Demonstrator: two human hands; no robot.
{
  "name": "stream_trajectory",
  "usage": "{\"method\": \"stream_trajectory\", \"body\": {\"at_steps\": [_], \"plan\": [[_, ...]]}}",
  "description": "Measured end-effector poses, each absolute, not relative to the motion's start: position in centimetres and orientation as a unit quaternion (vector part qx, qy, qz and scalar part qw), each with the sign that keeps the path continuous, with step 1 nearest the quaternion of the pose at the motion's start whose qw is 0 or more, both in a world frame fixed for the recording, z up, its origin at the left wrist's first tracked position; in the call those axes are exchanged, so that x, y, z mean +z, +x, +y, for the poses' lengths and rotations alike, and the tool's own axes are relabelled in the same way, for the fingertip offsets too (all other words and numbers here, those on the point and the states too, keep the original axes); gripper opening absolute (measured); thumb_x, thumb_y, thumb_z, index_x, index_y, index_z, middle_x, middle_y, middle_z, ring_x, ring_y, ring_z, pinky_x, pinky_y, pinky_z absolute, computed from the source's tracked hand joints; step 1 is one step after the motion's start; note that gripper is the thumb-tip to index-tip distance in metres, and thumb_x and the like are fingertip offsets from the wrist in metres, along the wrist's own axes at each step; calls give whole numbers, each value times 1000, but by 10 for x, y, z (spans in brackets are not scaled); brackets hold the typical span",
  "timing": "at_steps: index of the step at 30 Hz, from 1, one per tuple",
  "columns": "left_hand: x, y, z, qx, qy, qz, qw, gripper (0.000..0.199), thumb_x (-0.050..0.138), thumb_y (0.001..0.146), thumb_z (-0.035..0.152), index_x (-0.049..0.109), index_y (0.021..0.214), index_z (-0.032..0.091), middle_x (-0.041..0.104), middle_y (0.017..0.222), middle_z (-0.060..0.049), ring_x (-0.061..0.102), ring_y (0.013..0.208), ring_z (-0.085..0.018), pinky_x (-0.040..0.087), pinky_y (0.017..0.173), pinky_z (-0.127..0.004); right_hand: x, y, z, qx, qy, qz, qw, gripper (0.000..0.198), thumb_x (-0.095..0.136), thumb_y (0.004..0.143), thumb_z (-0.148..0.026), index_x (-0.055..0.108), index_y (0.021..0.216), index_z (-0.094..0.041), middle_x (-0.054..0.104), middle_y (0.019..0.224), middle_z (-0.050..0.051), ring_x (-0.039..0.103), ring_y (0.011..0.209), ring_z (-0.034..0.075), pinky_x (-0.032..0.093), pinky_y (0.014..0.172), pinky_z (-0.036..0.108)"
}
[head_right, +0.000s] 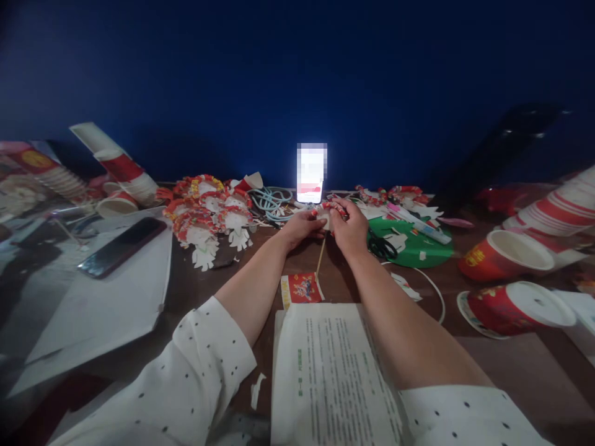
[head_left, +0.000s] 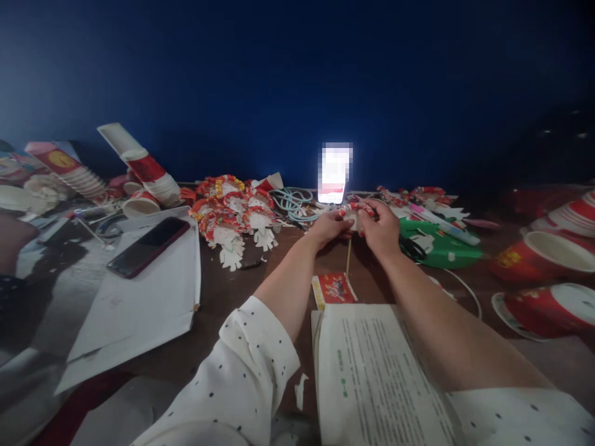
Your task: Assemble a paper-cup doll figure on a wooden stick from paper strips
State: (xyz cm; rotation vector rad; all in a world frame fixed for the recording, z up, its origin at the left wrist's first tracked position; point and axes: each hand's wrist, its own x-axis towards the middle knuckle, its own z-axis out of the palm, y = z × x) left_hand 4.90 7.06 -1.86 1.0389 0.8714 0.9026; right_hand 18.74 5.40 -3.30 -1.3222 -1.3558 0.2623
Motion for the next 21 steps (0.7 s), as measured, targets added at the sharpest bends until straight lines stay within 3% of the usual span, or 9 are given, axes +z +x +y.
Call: {"method": "stream_trajectory", "body": {"at_steps": [4, 11, 21], "plan": [[-20, 49, 72, 403, 470, 390, 682, 11, 70, 83, 6, 62, 89, 10, 60, 64, 3, 57, 54, -5, 52, 63, -22, -33, 188, 53, 106, -553, -597, 571, 45, 65, 82, -33, 70, 125, -22, 74, 120, 8, 68, 108, 24, 51, 102, 44], [-17, 49, 70, 407, 462, 393, 683, 13, 73, 81, 6, 62, 86, 10, 57, 62, 4, 56, 54, -5, 53, 64, -22, -33, 189, 53, 97, -563, -604, 556, 34, 62, 86, -35, 76, 114, -21, 76, 115, 9, 69, 105, 25, 52, 100, 44], [-21, 49, 72, 405, 476, 392, 675, 8, 66, 86, 4, 61, 85, 10, 57, 62, 4, 56, 54, -6, 53, 65, -23, -31, 188, 51, 93, -567, -599, 557, 36, 60, 87, -35, 76, 116, -20, 76, 115, 9, 70, 103, 25, 52, 98, 43]]}}
